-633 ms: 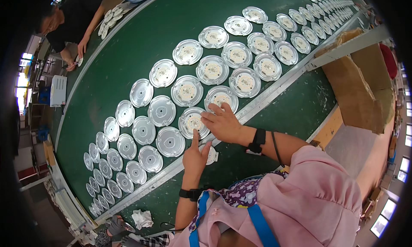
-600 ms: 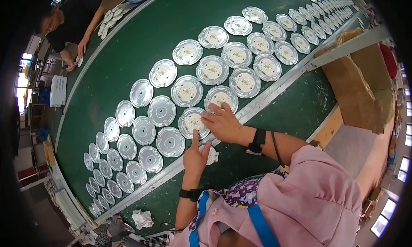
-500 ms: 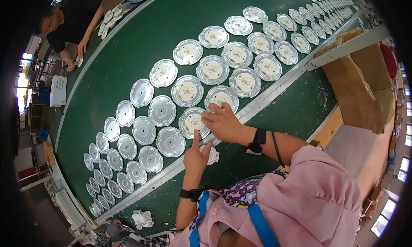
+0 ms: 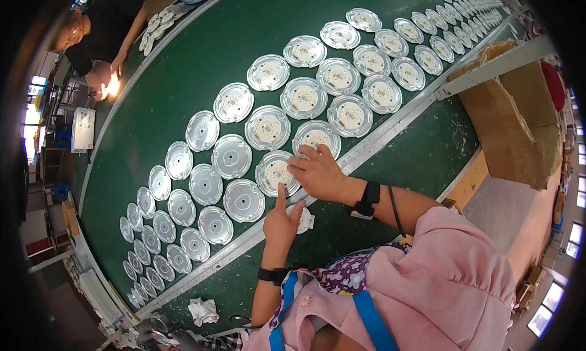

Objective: Manually assembling LED components or electronic circular modules on a production line.

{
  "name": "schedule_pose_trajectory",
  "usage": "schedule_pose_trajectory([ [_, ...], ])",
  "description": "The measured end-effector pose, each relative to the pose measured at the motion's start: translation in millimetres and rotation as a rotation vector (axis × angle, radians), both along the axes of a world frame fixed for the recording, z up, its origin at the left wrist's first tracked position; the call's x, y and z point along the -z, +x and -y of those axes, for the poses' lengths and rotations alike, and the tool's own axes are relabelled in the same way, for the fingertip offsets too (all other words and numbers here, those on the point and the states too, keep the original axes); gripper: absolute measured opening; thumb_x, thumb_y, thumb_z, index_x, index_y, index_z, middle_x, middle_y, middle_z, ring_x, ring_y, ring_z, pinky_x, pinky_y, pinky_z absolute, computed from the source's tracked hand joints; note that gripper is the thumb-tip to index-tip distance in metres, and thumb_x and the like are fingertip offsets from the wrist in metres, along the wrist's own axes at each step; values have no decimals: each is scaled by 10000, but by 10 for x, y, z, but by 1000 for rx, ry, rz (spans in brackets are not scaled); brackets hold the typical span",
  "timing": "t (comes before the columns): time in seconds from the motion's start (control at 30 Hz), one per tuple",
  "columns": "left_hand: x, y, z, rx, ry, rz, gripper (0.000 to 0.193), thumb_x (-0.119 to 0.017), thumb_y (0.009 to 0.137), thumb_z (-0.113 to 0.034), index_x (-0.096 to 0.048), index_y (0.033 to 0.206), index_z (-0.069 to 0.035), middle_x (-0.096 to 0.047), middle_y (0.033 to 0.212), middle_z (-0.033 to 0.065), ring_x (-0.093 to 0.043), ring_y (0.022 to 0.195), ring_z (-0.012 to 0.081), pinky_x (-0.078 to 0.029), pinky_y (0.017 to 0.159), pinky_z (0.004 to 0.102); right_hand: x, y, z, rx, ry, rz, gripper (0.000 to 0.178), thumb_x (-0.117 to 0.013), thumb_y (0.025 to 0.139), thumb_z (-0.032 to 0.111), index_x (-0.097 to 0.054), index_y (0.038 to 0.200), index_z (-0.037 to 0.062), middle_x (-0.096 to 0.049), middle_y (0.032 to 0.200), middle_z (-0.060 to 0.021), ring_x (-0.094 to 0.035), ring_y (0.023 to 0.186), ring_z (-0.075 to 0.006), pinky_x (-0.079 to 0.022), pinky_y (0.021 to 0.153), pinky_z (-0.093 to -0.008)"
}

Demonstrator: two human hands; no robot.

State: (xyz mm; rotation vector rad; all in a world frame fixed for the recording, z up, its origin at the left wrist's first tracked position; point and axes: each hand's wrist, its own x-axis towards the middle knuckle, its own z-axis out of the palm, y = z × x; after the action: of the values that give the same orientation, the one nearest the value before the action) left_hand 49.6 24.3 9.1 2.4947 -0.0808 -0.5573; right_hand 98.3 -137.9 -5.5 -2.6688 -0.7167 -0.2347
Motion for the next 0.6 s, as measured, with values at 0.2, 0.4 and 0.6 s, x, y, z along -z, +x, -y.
schedule_pose_trajectory([
  [0.2, 1, 2, 1, -2, 0, 15, 681, -580, 785, -414, -324, 1316, -73, -571, 572, 171, -565, 531, 360, -419, 464, 432, -17, 4, -4, 2, 18, -13, 268, -574, 690, 131, -612, 952, 90, -548, 1040, 19, -438, 1028, -226, -327, 782, -394],
  [0.4, 21, 6, 7, 7, 10, 28, 681, -581, 784, -413, -322, 1319, -81, -569, 563, 164, -565, 523, 355, -417, 456, 428, -13, 1, 1, 13, 7, -18, 266, -574, 691, 132, -612, 951, 93, -547, 1041, 20, -436, 1030, -220, -327, 777, -393],
  [0.6, 24, 2, -11, 8, 3, 18, 695, -584, 780, -417, -311, 1326, -85, -572, 569, 168, -567, 526, 354, -417, 458, 429, -16, 0, -9, 16, -13, -24, 285, -607, 669, 124, -610, 954, 110, -529, 1052, 35, -428, 1024, -212, -326, 774, -375],
])
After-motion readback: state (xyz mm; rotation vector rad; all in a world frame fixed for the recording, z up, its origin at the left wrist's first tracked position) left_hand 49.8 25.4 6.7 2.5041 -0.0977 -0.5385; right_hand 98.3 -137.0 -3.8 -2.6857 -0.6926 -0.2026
